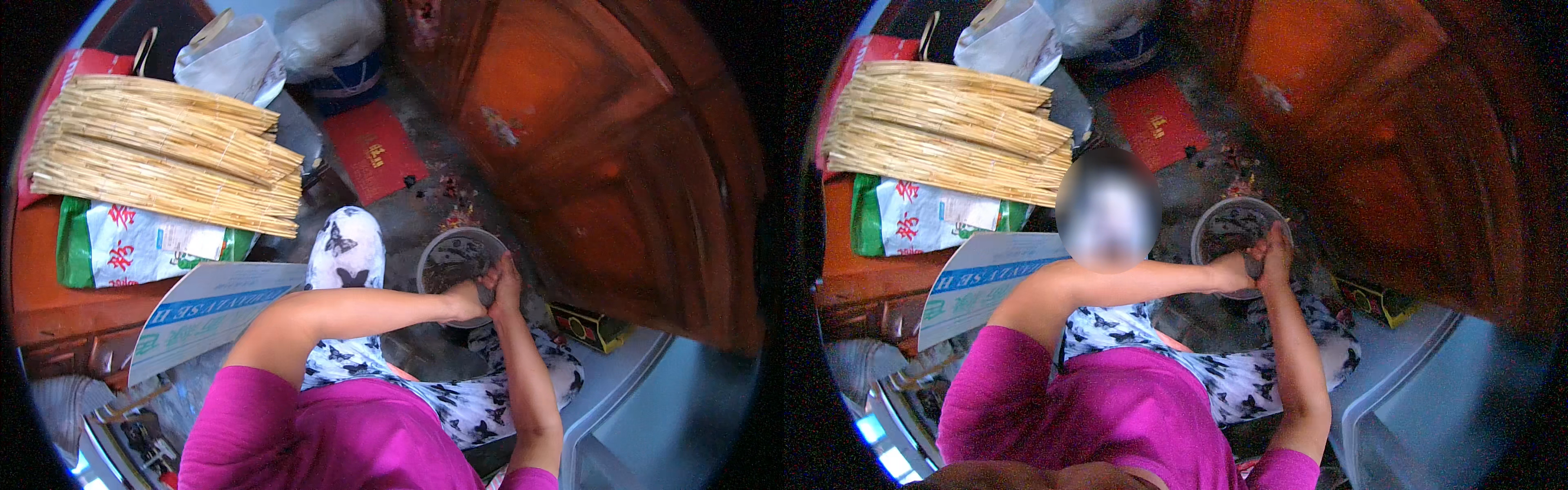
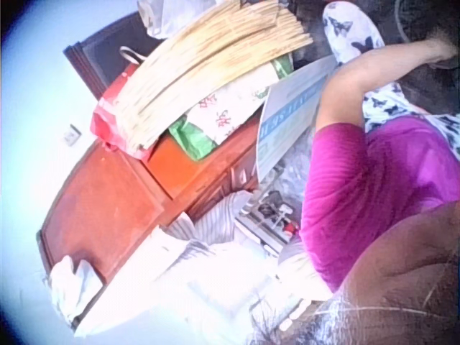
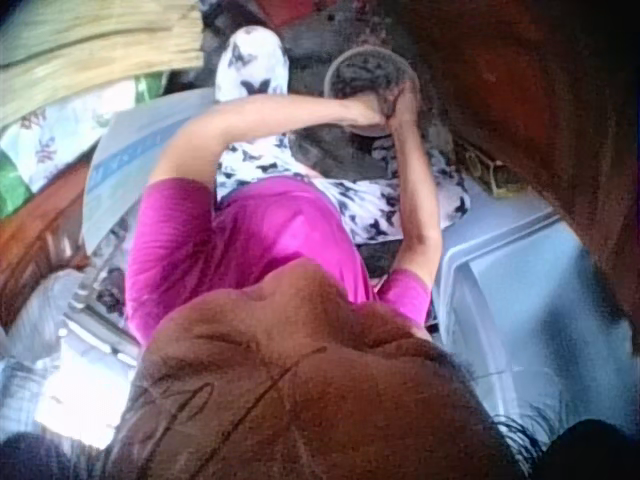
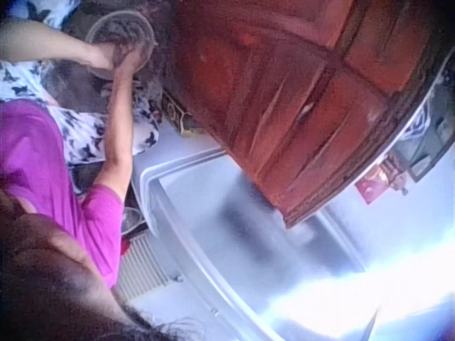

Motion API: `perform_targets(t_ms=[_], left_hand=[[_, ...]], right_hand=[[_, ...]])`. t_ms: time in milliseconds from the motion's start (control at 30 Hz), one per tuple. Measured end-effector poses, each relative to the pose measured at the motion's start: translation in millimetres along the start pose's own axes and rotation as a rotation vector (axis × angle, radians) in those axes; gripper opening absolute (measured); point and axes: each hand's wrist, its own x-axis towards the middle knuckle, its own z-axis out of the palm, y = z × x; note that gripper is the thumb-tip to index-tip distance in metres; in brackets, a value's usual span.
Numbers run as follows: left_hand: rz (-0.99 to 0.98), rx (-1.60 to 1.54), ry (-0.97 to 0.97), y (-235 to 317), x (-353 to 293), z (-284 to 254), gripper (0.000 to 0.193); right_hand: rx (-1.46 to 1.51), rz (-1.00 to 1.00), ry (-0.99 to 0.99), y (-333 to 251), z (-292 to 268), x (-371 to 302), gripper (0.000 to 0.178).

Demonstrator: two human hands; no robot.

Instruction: The person wipes the front of a wooden cabinet with a cloth, repeatedly dipping the cloth into a bucket of water to wet it. The person cleans the cabinet doors and drawers, focusing on different sections throughout the episode.

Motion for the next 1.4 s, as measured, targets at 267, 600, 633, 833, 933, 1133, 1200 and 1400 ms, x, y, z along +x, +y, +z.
perform_targets(t_ms=[267,600,633,833,933,1133,1200,1400], left_hand=[[-0.213,0.119,-0.036,-2.5,2.6,15.0,0.089],[-0.210,0.218,0.034,-12.0,7.0,27.7,0.072],[-0.203,0.220,0.029,-14.8,7.4,27.8,0.073],[-0.169,0.278,0.066,-33.3,20.4,39.7,0.074],[-0.097,0.376,-0.003,-32.7,10.0,32.7,0.068],[-0.070,0.417,0.006,-27.0,0.1,18.4,0.072],[-0.081,0.403,-0.086,0.6,-17.1,-5.1,0.079],[0.343,0.383,-0.074,-3.1,-18.7,-31.5,0.091]], right_hand=[[-0.151,0.043,0.148,20.5,-10.0,14.3,0.033],[-0.368,-0.010,0.222,43.3,-28.0,38.9,0.032],[-0.399,-0.018,0.222,45.4,-28.6,39.7,0.033],[-0.693,-0.109,0.194,66.0,-53.2,68.3,0.038],[-0.638,-0.088,0.228,67.2,-44.1,55.2,0.044],[-0.419,0.007,0.038,48.8,-35.1,22.4,0.043],[-0.390,-0.028,0.011,38.1,-38.7,17.3,0.042],[-0.604,-0.020,-0.105,-0.5,-58.5,-0.9,0.042]])
